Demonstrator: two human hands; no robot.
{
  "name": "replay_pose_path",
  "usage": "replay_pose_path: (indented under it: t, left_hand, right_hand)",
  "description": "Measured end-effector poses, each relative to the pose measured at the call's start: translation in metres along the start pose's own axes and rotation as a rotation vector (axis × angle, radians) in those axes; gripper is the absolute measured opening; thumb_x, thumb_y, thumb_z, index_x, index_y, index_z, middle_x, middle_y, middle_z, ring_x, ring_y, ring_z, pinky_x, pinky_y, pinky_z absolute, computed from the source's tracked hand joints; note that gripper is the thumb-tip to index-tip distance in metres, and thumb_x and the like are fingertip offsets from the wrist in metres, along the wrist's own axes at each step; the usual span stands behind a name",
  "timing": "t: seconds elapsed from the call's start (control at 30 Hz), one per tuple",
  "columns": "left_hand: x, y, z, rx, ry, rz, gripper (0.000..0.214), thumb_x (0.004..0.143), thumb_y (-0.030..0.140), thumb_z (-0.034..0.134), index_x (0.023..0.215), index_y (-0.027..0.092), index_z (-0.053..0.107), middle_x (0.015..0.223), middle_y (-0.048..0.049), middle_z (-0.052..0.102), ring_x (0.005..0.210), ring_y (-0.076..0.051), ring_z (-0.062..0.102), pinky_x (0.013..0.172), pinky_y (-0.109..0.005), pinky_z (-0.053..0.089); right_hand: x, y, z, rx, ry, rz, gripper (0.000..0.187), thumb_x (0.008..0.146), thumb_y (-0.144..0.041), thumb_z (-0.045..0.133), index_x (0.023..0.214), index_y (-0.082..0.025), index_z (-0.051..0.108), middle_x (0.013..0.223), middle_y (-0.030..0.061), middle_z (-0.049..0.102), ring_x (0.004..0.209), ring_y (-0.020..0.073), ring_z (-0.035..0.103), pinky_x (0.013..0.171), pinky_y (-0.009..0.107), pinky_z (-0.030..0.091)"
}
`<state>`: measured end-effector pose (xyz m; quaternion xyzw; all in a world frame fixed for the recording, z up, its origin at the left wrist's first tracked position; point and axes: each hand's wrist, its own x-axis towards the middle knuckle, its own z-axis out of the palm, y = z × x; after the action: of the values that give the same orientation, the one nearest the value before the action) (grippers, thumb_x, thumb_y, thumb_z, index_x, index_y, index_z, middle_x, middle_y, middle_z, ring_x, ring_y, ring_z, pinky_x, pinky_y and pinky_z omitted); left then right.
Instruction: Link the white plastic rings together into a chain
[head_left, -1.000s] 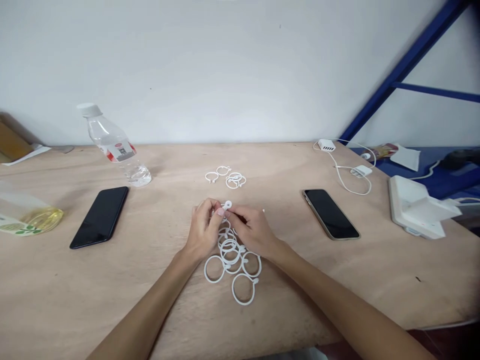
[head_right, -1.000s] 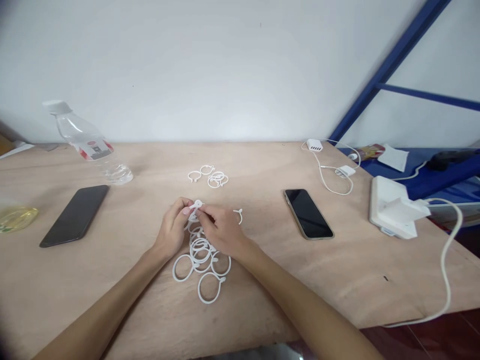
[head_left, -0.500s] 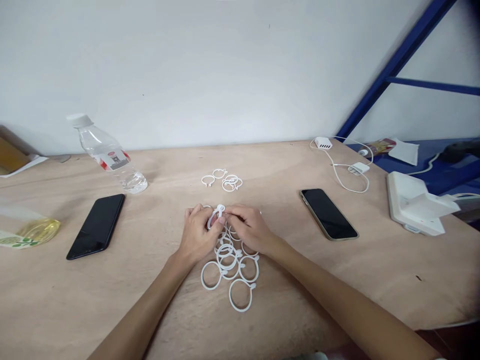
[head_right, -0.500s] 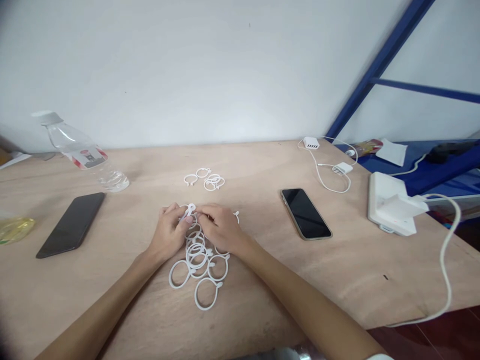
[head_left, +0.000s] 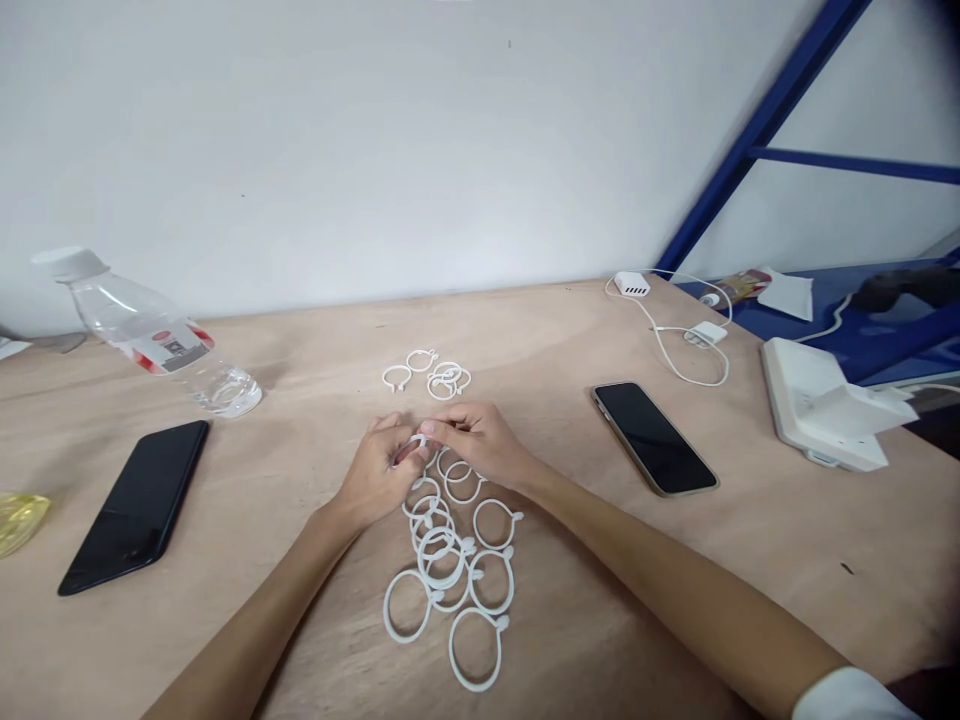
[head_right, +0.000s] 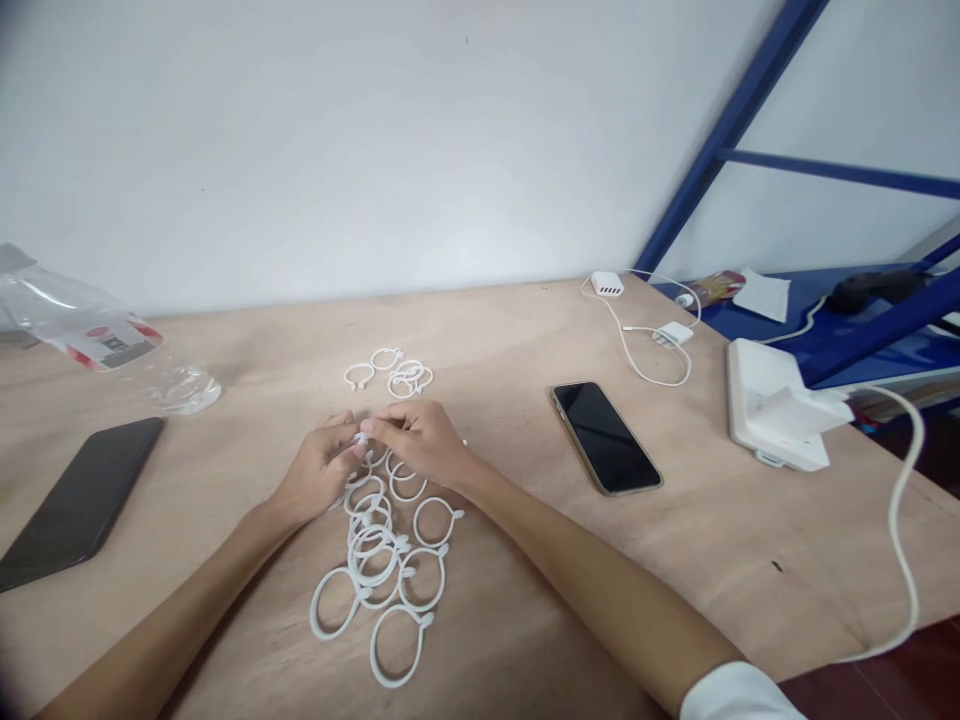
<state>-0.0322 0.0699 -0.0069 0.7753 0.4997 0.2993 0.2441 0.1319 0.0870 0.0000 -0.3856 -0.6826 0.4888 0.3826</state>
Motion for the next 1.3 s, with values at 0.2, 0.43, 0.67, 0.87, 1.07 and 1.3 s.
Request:
replay_pose_path:
  t: [0.2, 0.43, 0.67, 0.87, 1.07, 1.3]
  left_hand:
    - [0.0, 0.002, -0.004, -0.119, -0.062, 0.081, 0.033, 0.083, 0.041, 0.048, 0.058, 0.019, 0.048, 0.061, -0.0001, 0.047, 0.066, -0.017, 0.044, 0.063, -0.03, 0.036]
    - [-0.002, 0.001, -0.004, -0.109, -0.101, 0.232, 0.038, 0.087, 0.049, 0.047, 0.099, 0.023, 0.072, 0.106, -0.0082, 0.067, 0.091, -0.024, 0.052, 0.086, -0.039, 0.039]
    - [0.0, -0.014, -0.004, -0.461, 0.196, -0.066, 0.055, 0.093, 0.052, 0.029, 0.093, 0.02, 0.074, 0.107, -0.0081, 0.068, 0.107, -0.025, 0.056, 0.098, -0.04, 0.038]
    - [0.003, -0.013, -0.006, -0.508, 0.245, -0.191, 0.049, 0.087, 0.055, 0.04, 0.081, 0.02, 0.074, 0.093, -0.0057, 0.071, 0.096, -0.025, 0.059, 0.087, -0.037, 0.045]
    - [0.005, -0.01, -0.006, -0.496, 0.269, -0.202, 0.046, 0.086, 0.051, 0.041, 0.077, 0.019, 0.073, 0.085, -0.006, 0.07, 0.088, -0.023, 0.059, 0.076, -0.033, 0.046]
    - [0.004, -0.013, -0.005, -0.501, 0.25, -0.2, 0.047, 0.086, 0.053, 0.042, 0.077, 0.019, 0.073, 0.084, -0.0062, 0.069, 0.089, -0.024, 0.059, 0.072, -0.032, 0.045]
  right_hand:
    - [0.026, 0.014, -0.037, -0.25, 0.189, -0.01, 0.025, 0.082, -0.035, 0.056, 0.072, -0.015, 0.068, 0.068, 0.0004, 0.064, 0.064, 0.0115, 0.056, 0.061, 0.023, 0.04]
    - [0.035, 0.036, -0.044, -0.681, 0.187, 0.096, 0.023, 0.072, -0.035, 0.068, 0.09, -0.022, 0.064, 0.07, -0.0026, 0.064, 0.065, 0.0125, 0.054, 0.059, 0.025, 0.036]
    - [0.035, 0.033, -0.049, -0.734, 0.104, -0.009, 0.011, 0.08, -0.027, 0.061, 0.086, -0.02, 0.067, 0.081, 0.0017, 0.065, 0.073, 0.0134, 0.054, 0.066, 0.025, 0.038]
    - [0.033, 0.023, -0.062, -0.763, 0.126, -0.059, 0.021, 0.087, -0.036, 0.054, 0.092, -0.021, 0.069, 0.085, 0.0036, 0.064, 0.076, 0.0148, 0.055, 0.07, 0.027, 0.038]
    - [0.035, 0.031, -0.078, -0.711, 0.153, -0.056, 0.031, 0.087, -0.031, 0.051, 0.109, -0.017, 0.066, 0.092, 0.0071, 0.066, 0.08, 0.0167, 0.056, 0.076, 0.029, 0.041]
    - [0.035, 0.045, -0.071, -0.793, 0.179, 0.066, 0.022, 0.082, -0.025, 0.053, 0.091, -0.017, 0.07, 0.09, 0.008, 0.068, 0.082, 0.0175, 0.059, 0.074, 0.028, 0.042]
